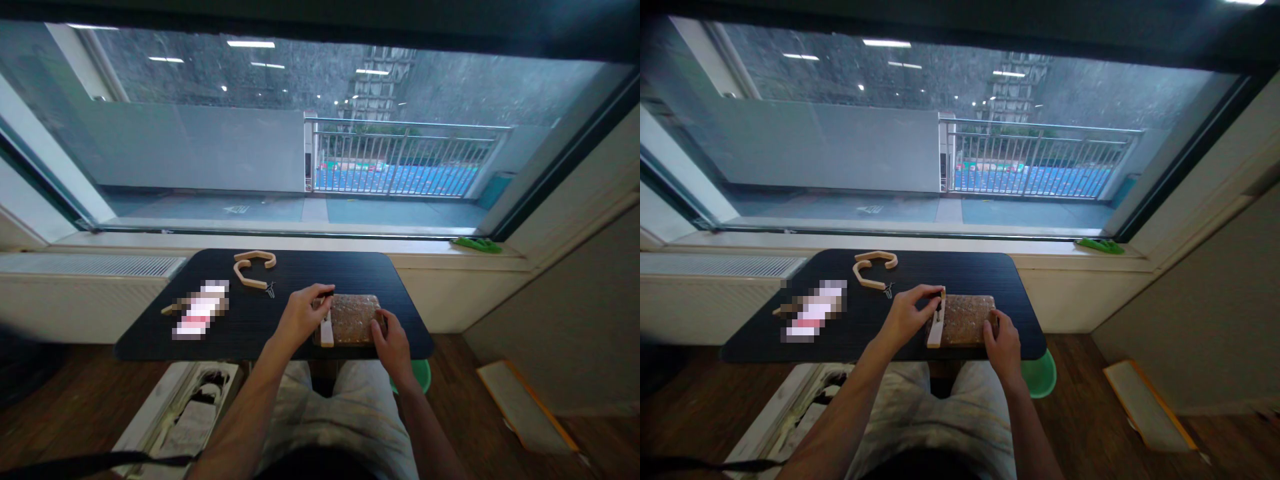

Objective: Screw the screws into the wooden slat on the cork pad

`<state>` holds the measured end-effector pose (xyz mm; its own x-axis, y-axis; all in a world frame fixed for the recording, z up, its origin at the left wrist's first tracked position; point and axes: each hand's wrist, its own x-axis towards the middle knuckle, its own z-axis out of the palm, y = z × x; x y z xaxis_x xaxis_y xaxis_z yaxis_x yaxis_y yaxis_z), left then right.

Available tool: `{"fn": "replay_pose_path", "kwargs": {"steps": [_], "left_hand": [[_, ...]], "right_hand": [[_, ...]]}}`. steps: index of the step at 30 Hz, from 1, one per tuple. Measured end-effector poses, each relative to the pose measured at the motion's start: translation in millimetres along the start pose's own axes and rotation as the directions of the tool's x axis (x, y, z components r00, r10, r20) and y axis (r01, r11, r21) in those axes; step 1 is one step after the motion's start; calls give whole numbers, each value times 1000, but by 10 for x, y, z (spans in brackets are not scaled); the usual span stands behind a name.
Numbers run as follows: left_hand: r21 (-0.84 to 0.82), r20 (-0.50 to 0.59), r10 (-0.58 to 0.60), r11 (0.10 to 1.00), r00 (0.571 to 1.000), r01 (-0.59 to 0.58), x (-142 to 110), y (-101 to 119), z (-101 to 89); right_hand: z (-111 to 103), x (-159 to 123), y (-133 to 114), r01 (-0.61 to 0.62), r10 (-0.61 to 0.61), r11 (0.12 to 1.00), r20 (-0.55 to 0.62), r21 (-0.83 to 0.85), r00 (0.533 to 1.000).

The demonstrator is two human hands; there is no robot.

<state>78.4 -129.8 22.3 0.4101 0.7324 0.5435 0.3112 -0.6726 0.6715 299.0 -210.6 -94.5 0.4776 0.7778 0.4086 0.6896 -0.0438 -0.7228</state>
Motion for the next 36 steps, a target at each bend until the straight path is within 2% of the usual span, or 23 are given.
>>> {"fn": "replay_pose_path", "kwargs": {"steps": [8,21,28,31,36], "left_hand": [[72,-31,13,997,999,-11,3,-23,6],[45,34,1,999,999,-3,1,-22,-8],[-17,-88,108,994,990,-110,-22,-71,55],[-6,-115,99,995,988,-100,-21,-69,62],[13,-96,72,997,993,-71,-22,-60,54]], "right_hand": [[-10,4,-16,-9,9,1000,13,6,1000],[-27,10,-35,-19,19,1000,17,14,1000],[-13,2,-21,-28,28,1000,18,6,999],[-15,-5,-19,-31,31,1000,19,-2,999],[-17,-7,-7,-29,29,1000,26,5,999]]}}
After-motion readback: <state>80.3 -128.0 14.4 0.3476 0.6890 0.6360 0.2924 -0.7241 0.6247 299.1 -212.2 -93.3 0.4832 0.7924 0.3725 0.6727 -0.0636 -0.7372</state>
